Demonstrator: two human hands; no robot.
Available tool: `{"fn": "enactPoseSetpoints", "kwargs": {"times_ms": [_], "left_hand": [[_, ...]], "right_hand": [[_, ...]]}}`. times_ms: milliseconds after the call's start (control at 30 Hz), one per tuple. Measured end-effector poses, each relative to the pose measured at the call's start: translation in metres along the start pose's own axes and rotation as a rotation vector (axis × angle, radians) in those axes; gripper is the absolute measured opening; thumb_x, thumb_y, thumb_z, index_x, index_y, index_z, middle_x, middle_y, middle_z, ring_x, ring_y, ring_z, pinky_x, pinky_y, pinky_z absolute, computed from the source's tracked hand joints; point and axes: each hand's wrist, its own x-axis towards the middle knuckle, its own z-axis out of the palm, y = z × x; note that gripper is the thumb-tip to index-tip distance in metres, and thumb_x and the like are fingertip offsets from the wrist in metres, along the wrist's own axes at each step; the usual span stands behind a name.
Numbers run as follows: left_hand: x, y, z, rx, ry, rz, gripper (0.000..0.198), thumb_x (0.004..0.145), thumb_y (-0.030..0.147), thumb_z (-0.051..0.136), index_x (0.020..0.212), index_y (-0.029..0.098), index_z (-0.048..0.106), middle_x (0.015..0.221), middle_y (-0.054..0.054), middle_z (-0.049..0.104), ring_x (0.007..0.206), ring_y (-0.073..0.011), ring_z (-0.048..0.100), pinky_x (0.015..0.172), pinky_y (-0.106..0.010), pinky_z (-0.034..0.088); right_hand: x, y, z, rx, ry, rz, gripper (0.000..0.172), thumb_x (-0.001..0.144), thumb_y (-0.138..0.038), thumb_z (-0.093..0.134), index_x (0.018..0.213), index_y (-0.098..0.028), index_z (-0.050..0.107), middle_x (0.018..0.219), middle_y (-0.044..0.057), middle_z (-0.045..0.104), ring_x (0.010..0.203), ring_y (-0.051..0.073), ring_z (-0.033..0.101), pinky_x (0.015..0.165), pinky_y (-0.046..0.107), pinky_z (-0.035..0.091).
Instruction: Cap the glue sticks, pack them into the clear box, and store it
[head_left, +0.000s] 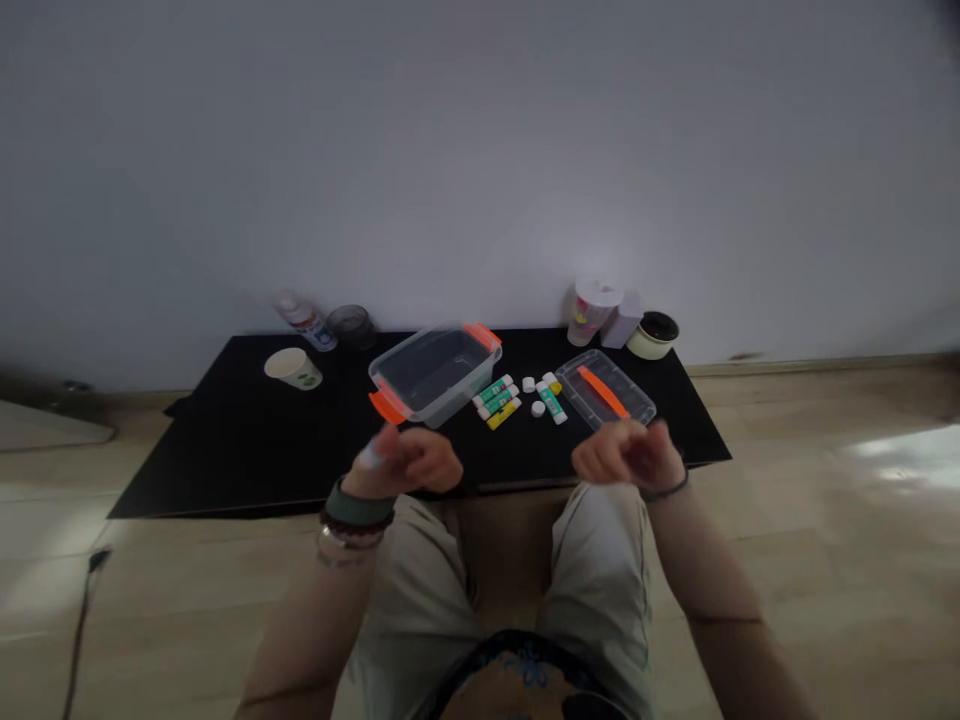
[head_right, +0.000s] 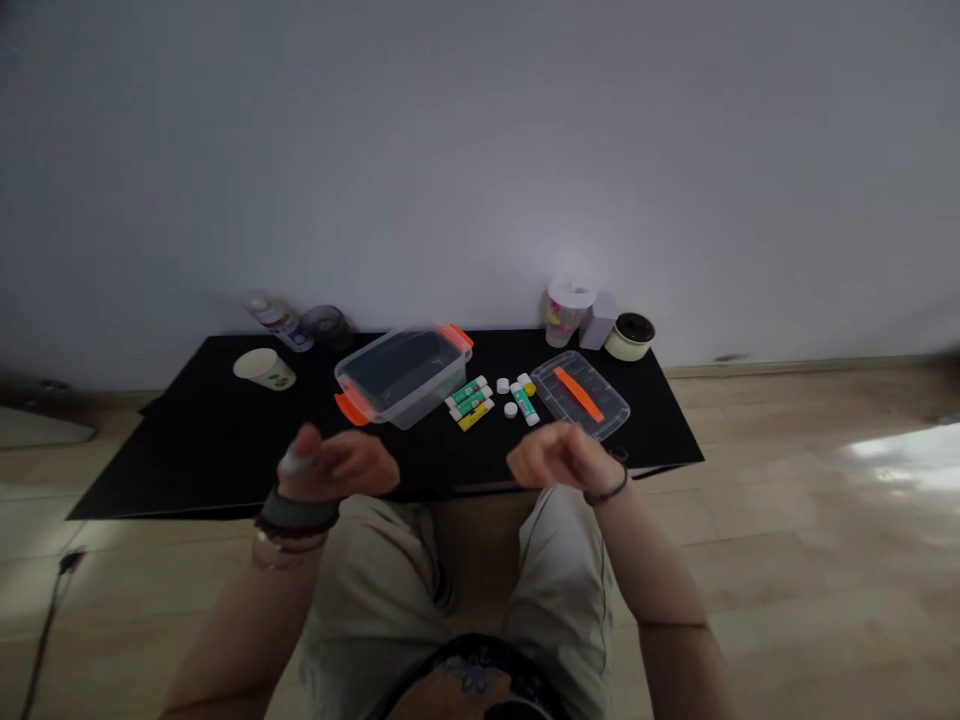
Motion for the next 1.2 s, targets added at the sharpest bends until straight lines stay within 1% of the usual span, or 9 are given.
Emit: {"fn": "enactPoseSetpoints", "kwargs": {"times_ms": [33,100,200,300,467,633,767,1067,1200], "left_hand": [[0.007,0.000,-0.006,-0.086,0.092,0.054,0.072,0.074,0.090,0.037,0.050,0.023,0.027,0.045,0.005,0.021,0.041,-0.0109,0.026,0.044,-0.028,0.029],[0.023,-0.005,-0.020,-0.210,0.259,0.047,0.075,0.075,0.093,0.024,0.049,0.023,0.022,0.045,0.006,0.015,0.040,-0.0101,0.022,0.043,-0.027,0.028],[0.044,-0.020,-0.043,-0.278,0.451,-0.083,0.074,0.076,0.092,0.013,0.052,0.023,0.020,0.048,0.006,0.014,0.042,-0.0097,0.017,0.042,-0.027,0.024],[0.054,-0.040,-0.061,-0.223,0.565,-0.213,0.070,0.081,0.088,0.006,0.056,0.024,0.020,0.051,0.005,0.015,0.045,-0.0108,0.016,0.045,-0.029,0.023],[0.053,-0.078,-0.072,-0.051,0.504,-0.425,0.067,0.081,0.085,0.003,0.057,0.025,0.018,0.053,0.004,0.016,0.049,-0.0134,0.016,0.048,-0.032,0.022],[0.050,-0.098,-0.076,0.084,0.513,-0.474,0.066,0.081,0.083,-0.003,0.057,0.025,0.018,0.052,0.000,0.021,0.050,-0.0163,0.020,0.049,-0.035,0.027],[0.051,-0.099,-0.081,0.050,0.522,-0.457,0.066,0.080,0.083,-0.004,0.058,0.025,0.019,0.052,-0.001,0.026,0.051,-0.0171,0.023,0.050,-0.036,0.029],[0.054,-0.093,-0.086,0.095,0.519,-0.427,0.068,0.075,0.088,-0.004,0.058,0.026,0.019,0.049,-0.001,0.024,0.050,-0.0183,0.027,0.050,-0.035,0.024],[0.055,-0.092,-0.090,0.021,0.527,-0.408,0.069,0.076,0.089,0.000,0.058,0.026,0.020,0.048,0.000,0.023,0.049,-0.0176,0.028,0.049,-0.034,0.023]], "right_hand": [[0.006,0.004,-0.007,0.090,0.107,-0.041,0.069,0.095,-0.074,0.024,0.058,-0.019,0.046,0.052,-0.003,0.036,0.049,0.011,0.037,0.052,0.026,0.033],[0.016,0.020,-0.027,0.216,0.213,0.028,0.073,0.090,-0.081,0.016,0.054,-0.021,0.037,0.049,-0.005,0.027,0.044,0.010,0.029,0.046,0.025,0.028],[0.024,0.054,-0.062,0.316,0.308,0.234,0.075,0.081,-0.091,0.014,0.053,-0.023,0.029,0.046,-0.007,0.021,0.041,0.008,0.019,0.040,0.023,0.022],[0.019,0.085,-0.087,0.372,0.469,0.410,0.075,0.076,-0.095,0.011,0.055,-0.024,0.022,0.045,-0.008,0.016,0.040,0.007,0.012,0.037,0.021,0.017],[0.001,0.114,-0.099,0.407,0.549,0.603,0.075,0.072,-0.097,0.012,0.057,-0.024,0.018,0.045,-0.008,0.016,0.040,0.007,0.010,0.035,0.019,0.014],[-0.010,0.123,-0.101,0.416,0.540,0.626,0.076,0.072,-0.097,0.013,0.058,-0.023,0.016,0.046,-0.008,0.017,0.041,0.007,0.011,0.035,0.018,0.015],[-0.013,0.126,-0.104,0.441,0.542,0.605,0.076,0.072,-0.097,0.013,0.057,-0.023,0.015,0.045,-0.008,0.017,0.041,0.007,0.007,0.035,0.018,0.014],[-0.011,0.125,-0.104,0.454,0.588,0.589,0.077,0.071,-0.098,0.008,0.057,-0.022,0.014,0.046,-0.008,0.015,0.042,0.007,0.007,0.036,0.019,0.015],[-0.010,0.123,-0.105,0.472,0.599,0.592,0.076,0.072,-0.097,0.006,0.057,-0.023,0.016,0.046,-0.008,0.014,0.042,0.007,0.006,0.036,0.020,0.015]]}}
